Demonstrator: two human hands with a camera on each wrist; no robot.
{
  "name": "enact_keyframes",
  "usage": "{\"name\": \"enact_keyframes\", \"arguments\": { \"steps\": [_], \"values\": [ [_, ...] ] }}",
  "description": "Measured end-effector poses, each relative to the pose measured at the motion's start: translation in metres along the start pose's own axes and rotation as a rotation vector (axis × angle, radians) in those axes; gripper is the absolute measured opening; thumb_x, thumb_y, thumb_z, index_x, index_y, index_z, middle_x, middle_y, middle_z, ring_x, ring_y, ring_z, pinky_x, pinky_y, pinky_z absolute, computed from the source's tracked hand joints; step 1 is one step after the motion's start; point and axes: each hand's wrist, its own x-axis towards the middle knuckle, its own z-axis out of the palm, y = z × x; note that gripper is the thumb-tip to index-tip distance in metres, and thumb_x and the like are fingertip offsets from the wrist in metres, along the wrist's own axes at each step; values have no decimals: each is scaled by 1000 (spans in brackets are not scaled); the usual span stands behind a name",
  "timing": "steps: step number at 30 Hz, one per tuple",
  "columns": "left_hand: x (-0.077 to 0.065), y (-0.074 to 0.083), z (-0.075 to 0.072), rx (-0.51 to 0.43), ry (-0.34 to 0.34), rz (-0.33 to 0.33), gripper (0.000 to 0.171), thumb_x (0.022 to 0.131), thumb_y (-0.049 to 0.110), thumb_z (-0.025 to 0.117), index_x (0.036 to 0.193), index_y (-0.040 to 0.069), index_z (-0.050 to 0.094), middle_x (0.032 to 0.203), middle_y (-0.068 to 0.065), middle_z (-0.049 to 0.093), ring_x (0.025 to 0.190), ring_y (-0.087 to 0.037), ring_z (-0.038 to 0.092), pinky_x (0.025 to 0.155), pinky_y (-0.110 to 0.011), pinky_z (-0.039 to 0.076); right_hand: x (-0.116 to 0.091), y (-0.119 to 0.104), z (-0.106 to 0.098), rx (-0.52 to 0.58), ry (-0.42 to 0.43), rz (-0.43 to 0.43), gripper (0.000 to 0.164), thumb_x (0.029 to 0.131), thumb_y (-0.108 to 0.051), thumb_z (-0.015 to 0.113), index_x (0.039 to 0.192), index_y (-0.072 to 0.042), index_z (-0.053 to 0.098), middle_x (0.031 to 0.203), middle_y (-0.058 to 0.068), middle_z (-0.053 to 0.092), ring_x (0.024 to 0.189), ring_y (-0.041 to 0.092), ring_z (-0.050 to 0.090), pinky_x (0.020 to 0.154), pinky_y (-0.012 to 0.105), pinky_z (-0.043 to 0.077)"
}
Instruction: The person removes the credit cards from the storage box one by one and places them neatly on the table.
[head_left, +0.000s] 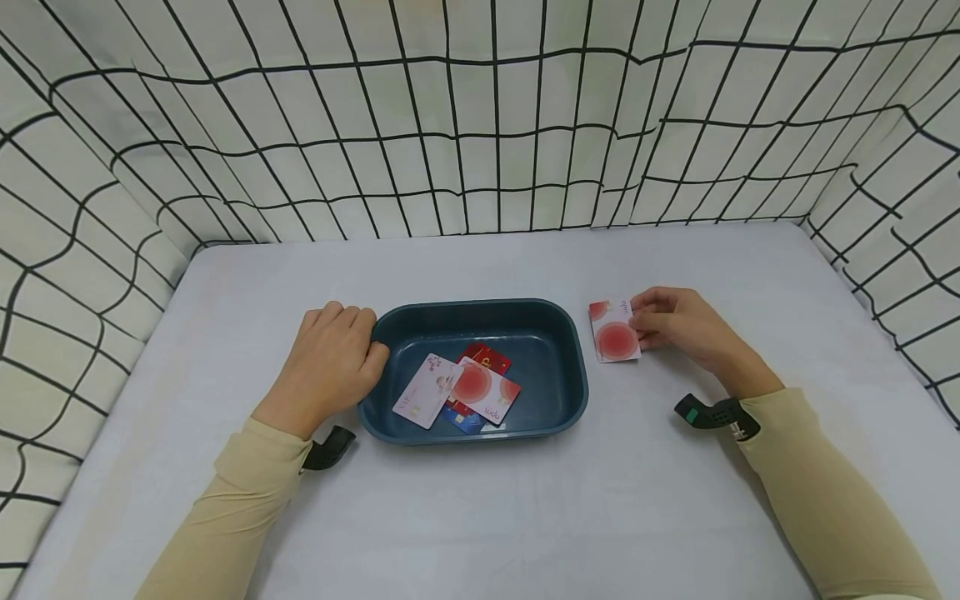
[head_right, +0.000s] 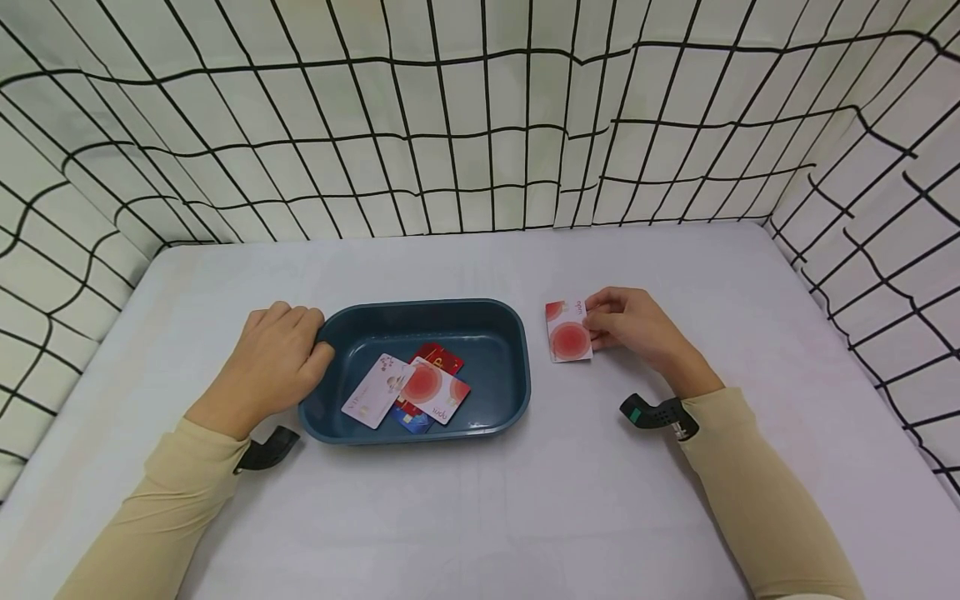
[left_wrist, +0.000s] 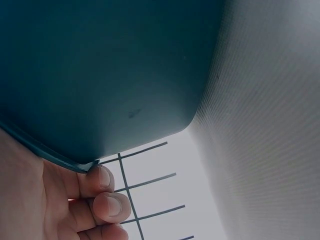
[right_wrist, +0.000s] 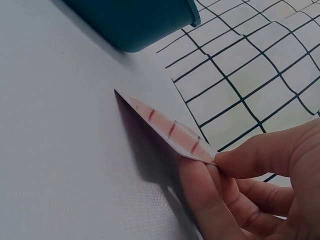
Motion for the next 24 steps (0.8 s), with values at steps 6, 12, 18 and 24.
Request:
{"name": "enact_keyframes", "arguments": {
  "steps": [6,12,18,24],
  "values": [
    [0,0,-1,-7,-12,-8,18,91,17,45,81,4,53,72,-9,53,81,-32,49,86,-52,41,-1,-1,1,-23,5,9,43,102,-25,61,136,0,55,114,15,64,82,14,67,77,19,59],
    [0,1,-1,-10,-15,-10,19,91,17,44,81,4,53,72,-9,53,81,-31,49,86,-51,41,0,-2,3,-76,7,13,45,102,-27,61,138,-1,56,123,21,65,83,14,68,76,17,58],
    [1,1,-2,-15,-17,-12,19,91,17,44,82,4,53,72,-9,53,81,-31,48,85,-51,40,0,-4,4,-137,20,20,45,101,-27,62,138,-1,57,124,21,65,84,16,67,75,16,56],
    [0,0,-1,-14,-31,-13,19,91,18,44,81,4,53,72,-8,52,81,-31,48,85,-50,39,-4,-10,7,-172,19,10,43,103,-26,58,136,2,58,119,22,69,83,16,69,76,16,56]
  ]
}}
